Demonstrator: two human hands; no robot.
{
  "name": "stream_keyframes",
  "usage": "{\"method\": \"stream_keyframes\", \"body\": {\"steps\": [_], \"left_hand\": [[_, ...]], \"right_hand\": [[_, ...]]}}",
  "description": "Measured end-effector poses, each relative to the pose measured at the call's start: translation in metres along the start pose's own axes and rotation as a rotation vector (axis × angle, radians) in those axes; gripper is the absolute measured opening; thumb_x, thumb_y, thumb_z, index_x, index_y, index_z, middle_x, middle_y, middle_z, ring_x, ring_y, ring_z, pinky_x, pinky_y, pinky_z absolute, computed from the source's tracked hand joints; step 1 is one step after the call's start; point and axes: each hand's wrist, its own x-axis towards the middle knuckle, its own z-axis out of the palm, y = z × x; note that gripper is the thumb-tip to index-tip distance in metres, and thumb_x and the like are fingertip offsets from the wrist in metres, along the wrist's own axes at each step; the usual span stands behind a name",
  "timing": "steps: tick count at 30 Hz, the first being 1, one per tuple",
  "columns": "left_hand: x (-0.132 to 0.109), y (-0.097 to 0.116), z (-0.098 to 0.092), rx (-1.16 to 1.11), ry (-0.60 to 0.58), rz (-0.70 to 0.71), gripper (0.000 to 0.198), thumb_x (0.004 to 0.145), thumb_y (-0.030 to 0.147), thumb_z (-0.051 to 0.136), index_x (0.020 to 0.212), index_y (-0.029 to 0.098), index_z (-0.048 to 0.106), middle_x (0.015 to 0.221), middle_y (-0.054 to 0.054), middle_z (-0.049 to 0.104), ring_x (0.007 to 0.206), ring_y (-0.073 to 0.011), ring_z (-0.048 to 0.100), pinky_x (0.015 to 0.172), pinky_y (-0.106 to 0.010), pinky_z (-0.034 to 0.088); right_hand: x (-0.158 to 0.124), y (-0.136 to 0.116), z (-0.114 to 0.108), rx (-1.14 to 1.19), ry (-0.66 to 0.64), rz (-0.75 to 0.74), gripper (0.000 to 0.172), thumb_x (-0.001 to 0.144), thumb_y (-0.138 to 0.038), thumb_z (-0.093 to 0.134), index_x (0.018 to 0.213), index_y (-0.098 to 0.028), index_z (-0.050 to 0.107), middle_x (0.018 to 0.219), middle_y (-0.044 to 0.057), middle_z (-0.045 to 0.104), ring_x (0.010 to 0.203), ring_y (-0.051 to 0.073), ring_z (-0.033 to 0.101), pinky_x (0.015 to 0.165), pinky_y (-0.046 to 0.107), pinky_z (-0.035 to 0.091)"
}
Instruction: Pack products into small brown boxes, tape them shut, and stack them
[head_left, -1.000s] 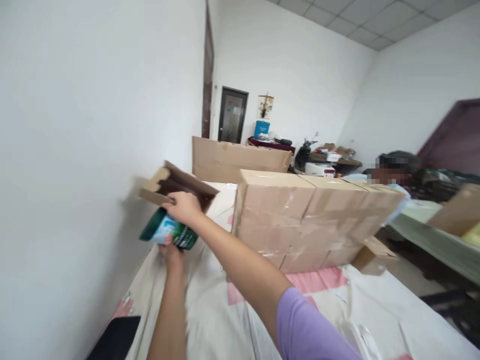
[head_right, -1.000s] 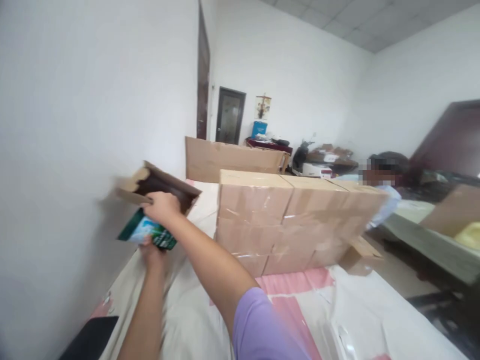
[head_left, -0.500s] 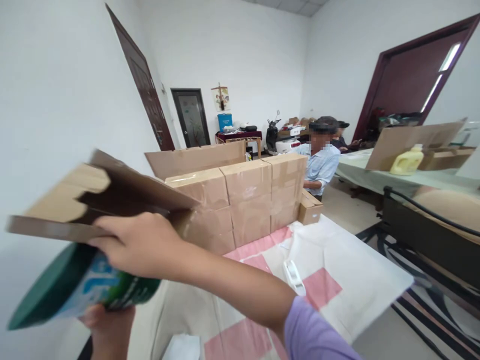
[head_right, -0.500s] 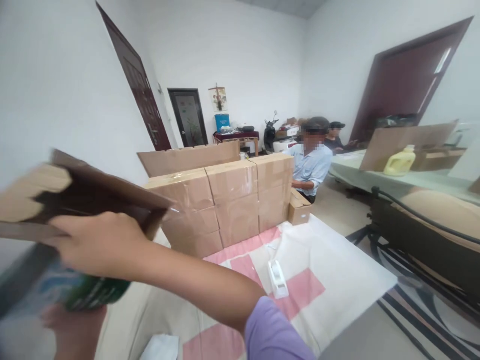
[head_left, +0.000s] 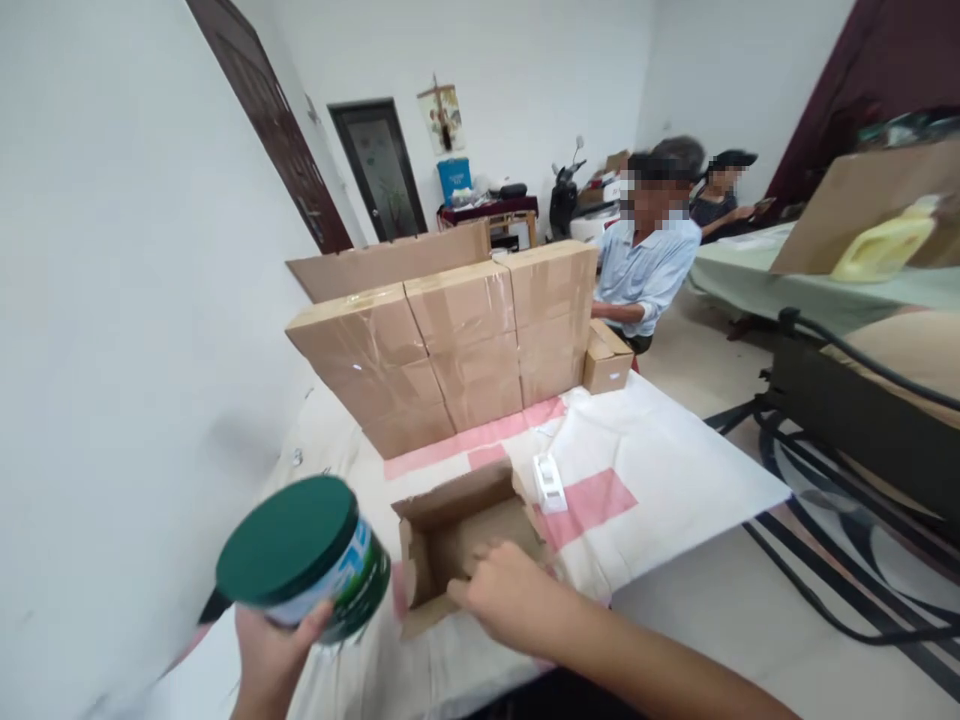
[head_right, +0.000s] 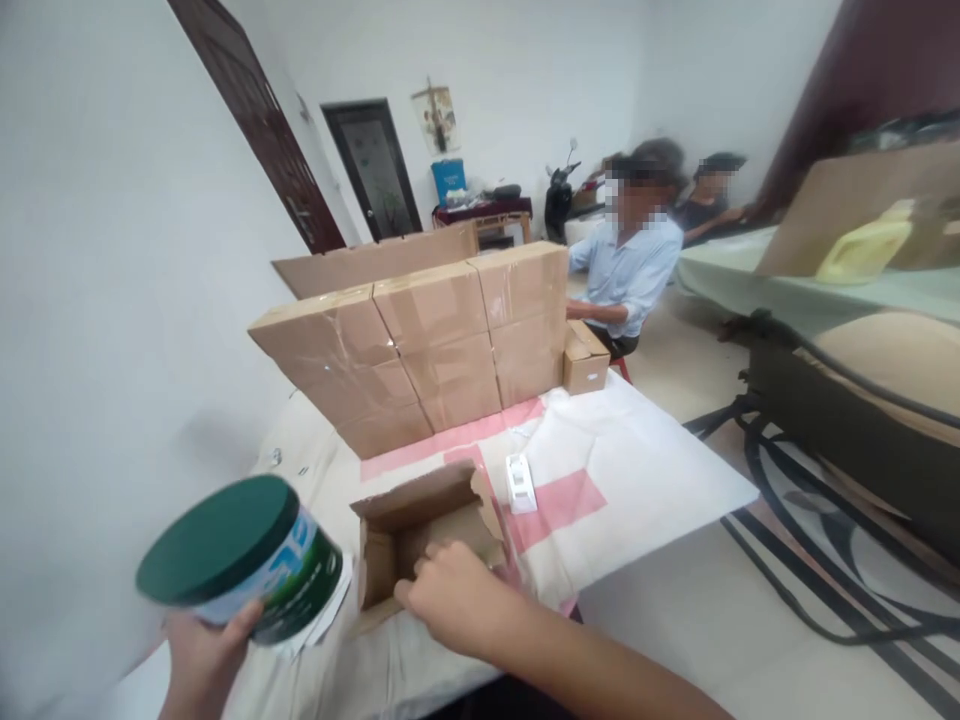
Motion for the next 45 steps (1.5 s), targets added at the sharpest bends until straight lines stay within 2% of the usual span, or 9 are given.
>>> {"method": "stream_keyframes", "body": {"steps": [6,12,17,21,26,31,34,41,45], "left_hand": [[0.038,0.121,0.046,0.285,-0.641,0.280,0.101,0.064,0.057,0.081,0.148,0.022,0.039,0.136,-0.013,0.060,0.118,-0.0363,0.064,0.095,-0.047,0.056],[0.022,0.125,0.121,0.507,-1.105,0.475,0.083,0.068,0.044,0.078,0.140,0.015,0.048,0.137,-0.019,0.059,0.127,-0.0407,0.055,0.105,-0.053,0.047],[0.019,0.107,0.145,0.536,-1.124,0.559,0.091,0.080,0.051,0.073,0.153,0.013,0.035,0.144,-0.020,0.051,0.131,-0.0382,0.049,0.109,-0.053,0.044],[0.012,0.084,0.147,0.377,-1.016,0.551,0.047,0.104,0.042,0.038,0.143,0.022,0.054,0.141,-0.013,0.051,0.127,-0.0288,0.051,0.105,-0.046,0.048],[0.019,0.063,0.112,0.091,-1.076,0.564,0.041,0.107,0.034,0.030,0.121,0.019,0.065,0.118,-0.010,0.064,0.112,-0.0206,0.058,0.100,-0.036,0.046],[0.018,0.057,0.078,0.307,-1.173,0.719,0.040,0.107,0.036,0.034,0.091,0.020,0.066,0.090,-0.004,0.071,0.093,-0.0213,0.055,0.086,-0.040,0.035],[0.008,0.056,0.078,0.398,-1.215,0.778,0.036,0.107,0.040,0.039,0.091,0.021,0.066,0.093,-0.001,0.074,0.098,-0.0218,0.054,0.085,-0.041,0.029],[0.000,0.044,0.081,0.427,-1.129,0.941,0.033,0.107,0.038,0.038,0.091,0.020,0.060,0.090,-0.003,0.069,0.087,-0.0207,0.049,0.080,-0.040,0.028],[-0.004,0.032,0.077,0.396,-1.034,1.076,0.033,0.106,0.040,0.036,0.096,0.019,0.060,0.098,-0.006,0.068,0.091,-0.0217,0.051,0.082,-0.038,0.032]], "right_hand": [[-0.010,0.001,0.018,0.050,0.113,0.036,0.011,0.088,-0.018,0.063,0.099,-0.017,0.064,0.093,0.008,0.071,0.089,0.026,0.060,0.078,0.041,0.041],[-0.016,0.013,0.033,0.053,0.283,-0.086,0.007,0.087,-0.017,0.065,0.093,-0.017,0.064,0.093,0.005,0.070,0.089,0.023,0.055,0.079,0.039,0.038],[-0.018,0.025,0.039,0.039,0.367,-0.068,0.006,0.088,-0.013,0.063,0.092,-0.017,0.065,0.091,0.006,0.070,0.087,0.023,0.053,0.076,0.039,0.037],[-0.023,0.027,0.044,0.097,0.422,-0.094,0.015,0.090,-0.011,0.059,0.102,-0.016,0.067,0.109,0.009,0.072,0.096,0.024,0.055,0.083,0.040,0.042],[-0.049,0.040,0.035,0.230,0.518,-0.010,0.044,0.091,-0.036,0.069,0.132,-0.020,0.059,0.135,0.012,0.064,0.122,0.032,0.052,0.101,0.050,0.042],[-0.066,0.084,0.039,0.572,0.827,0.285,0.087,0.080,-0.052,0.080,0.152,-0.032,0.036,0.149,0.014,0.049,0.138,0.036,0.045,0.112,0.058,0.040],[-0.058,0.100,0.053,0.930,0.683,0.310,0.114,0.076,-0.062,0.080,0.161,-0.032,0.011,0.158,0.017,0.038,0.145,0.036,0.041,0.115,0.059,0.040],[-0.052,0.089,0.061,0.864,0.598,0.388,0.050,0.087,-0.041,0.074,0.135,-0.031,0.061,0.147,0.012,0.051,0.138,0.032,0.051,0.115,0.054,0.044],[-0.066,0.090,0.056,0.784,0.602,0.429,0.045,0.087,-0.038,0.076,0.130,-0.030,0.066,0.137,0.011,0.062,0.129,0.031,0.059,0.103,0.049,0.054]]}}
